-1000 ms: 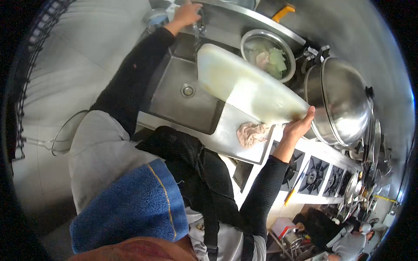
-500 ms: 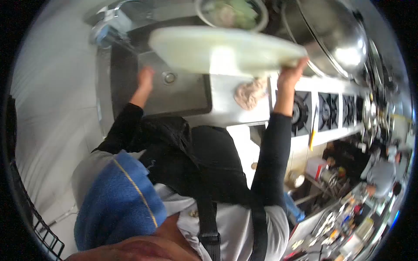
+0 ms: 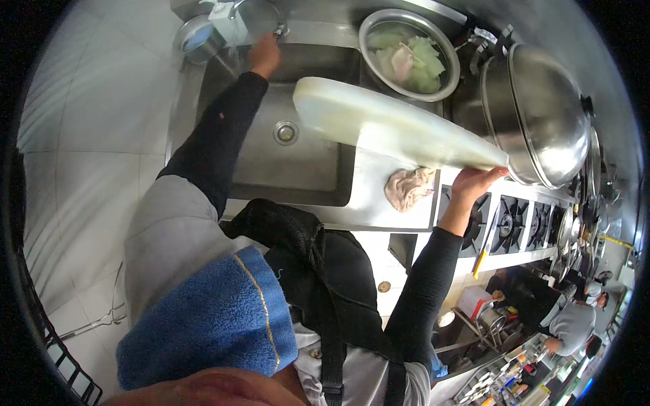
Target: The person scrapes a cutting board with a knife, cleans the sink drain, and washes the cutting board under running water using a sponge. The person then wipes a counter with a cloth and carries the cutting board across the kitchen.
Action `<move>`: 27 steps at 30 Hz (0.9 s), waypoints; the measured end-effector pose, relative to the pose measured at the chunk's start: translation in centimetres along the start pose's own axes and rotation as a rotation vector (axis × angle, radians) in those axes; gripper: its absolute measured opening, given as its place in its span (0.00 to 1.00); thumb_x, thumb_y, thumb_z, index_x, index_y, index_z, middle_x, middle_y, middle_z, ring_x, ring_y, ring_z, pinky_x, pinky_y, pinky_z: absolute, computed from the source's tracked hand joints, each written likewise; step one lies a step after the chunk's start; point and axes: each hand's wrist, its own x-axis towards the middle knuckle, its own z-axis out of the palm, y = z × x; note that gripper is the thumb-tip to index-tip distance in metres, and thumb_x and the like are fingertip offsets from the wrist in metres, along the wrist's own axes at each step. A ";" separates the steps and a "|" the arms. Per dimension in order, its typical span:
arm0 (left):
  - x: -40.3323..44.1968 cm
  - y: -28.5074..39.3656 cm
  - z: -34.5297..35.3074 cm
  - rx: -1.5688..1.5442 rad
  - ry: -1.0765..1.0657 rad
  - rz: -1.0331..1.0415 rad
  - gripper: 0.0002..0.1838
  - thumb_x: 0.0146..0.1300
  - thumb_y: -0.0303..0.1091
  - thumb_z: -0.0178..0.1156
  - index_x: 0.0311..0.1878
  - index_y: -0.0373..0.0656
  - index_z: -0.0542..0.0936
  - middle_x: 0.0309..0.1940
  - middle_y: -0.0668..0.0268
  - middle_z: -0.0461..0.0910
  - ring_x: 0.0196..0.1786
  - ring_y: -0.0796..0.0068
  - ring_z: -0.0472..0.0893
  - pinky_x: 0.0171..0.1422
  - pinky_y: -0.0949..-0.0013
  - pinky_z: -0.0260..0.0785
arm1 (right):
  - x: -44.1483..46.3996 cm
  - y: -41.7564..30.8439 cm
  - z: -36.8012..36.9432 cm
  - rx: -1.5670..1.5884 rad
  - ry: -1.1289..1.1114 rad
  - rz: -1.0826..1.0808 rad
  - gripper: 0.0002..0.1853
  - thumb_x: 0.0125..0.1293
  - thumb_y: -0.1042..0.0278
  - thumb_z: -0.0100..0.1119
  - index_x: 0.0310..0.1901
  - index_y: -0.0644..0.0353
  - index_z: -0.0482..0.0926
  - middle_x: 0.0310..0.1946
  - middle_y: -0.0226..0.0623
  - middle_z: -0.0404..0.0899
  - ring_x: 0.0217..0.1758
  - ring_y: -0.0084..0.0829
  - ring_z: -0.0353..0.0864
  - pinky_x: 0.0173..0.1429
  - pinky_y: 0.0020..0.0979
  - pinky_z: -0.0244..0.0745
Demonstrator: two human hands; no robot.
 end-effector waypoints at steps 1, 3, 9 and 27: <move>-0.7 -0.6 -1.2 0.065 0.027 0.105 0.36 0.55 0.53 0.71 0.62 0.41 0.75 0.62 0.51 0.73 0.62 0.41 0.74 0.65 0.44 0.66 | -0.3 -0.4 0.9 -0.002 0.020 0.016 0.49 0.67 0.20 0.40 0.73 0.58 0.60 0.69 0.43 0.67 0.70 0.39 0.67 0.76 0.43 0.58; -2.3 -1.3 -2.6 0.003 0.112 0.224 0.35 0.56 0.54 0.71 0.61 0.41 0.75 0.62 0.53 0.74 0.59 0.46 0.77 0.63 0.46 0.67 | -0.5 0.6 0.2 -0.048 0.021 0.049 0.47 0.69 0.22 0.38 0.73 0.58 0.60 0.69 0.42 0.66 0.70 0.38 0.66 0.76 0.42 0.58; -21.8 1.9 -5.2 -1.619 -0.830 -0.931 0.33 0.74 0.54 0.47 0.76 0.46 0.62 0.75 0.58 0.61 0.78 0.59 0.58 0.80 0.48 0.52 | -1.6 7.3 -3.6 -0.434 0.061 -0.010 0.29 0.75 0.41 0.49 0.60 0.61 0.73 0.55 0.34 0.74 0.57 0.27 0.70 0.62 0.35 0.66; -30.5 25.6 -15.3 -1.505 -1.173 0.546 0.26 0.73 0.30 0.54 0.72 0.38 0.64 0.67 0.58 0.70 0.68 0.63 0.69 0.76 0.53 0.55 | -10.4 -13.3 -19.8 0.668 0.481 -0.324 0.41 0.72 0.26 0.36 0.67 0.58 0.69 0.62 0.40 0.75 0.66 0.37 0.73 0.70 0.42 0.66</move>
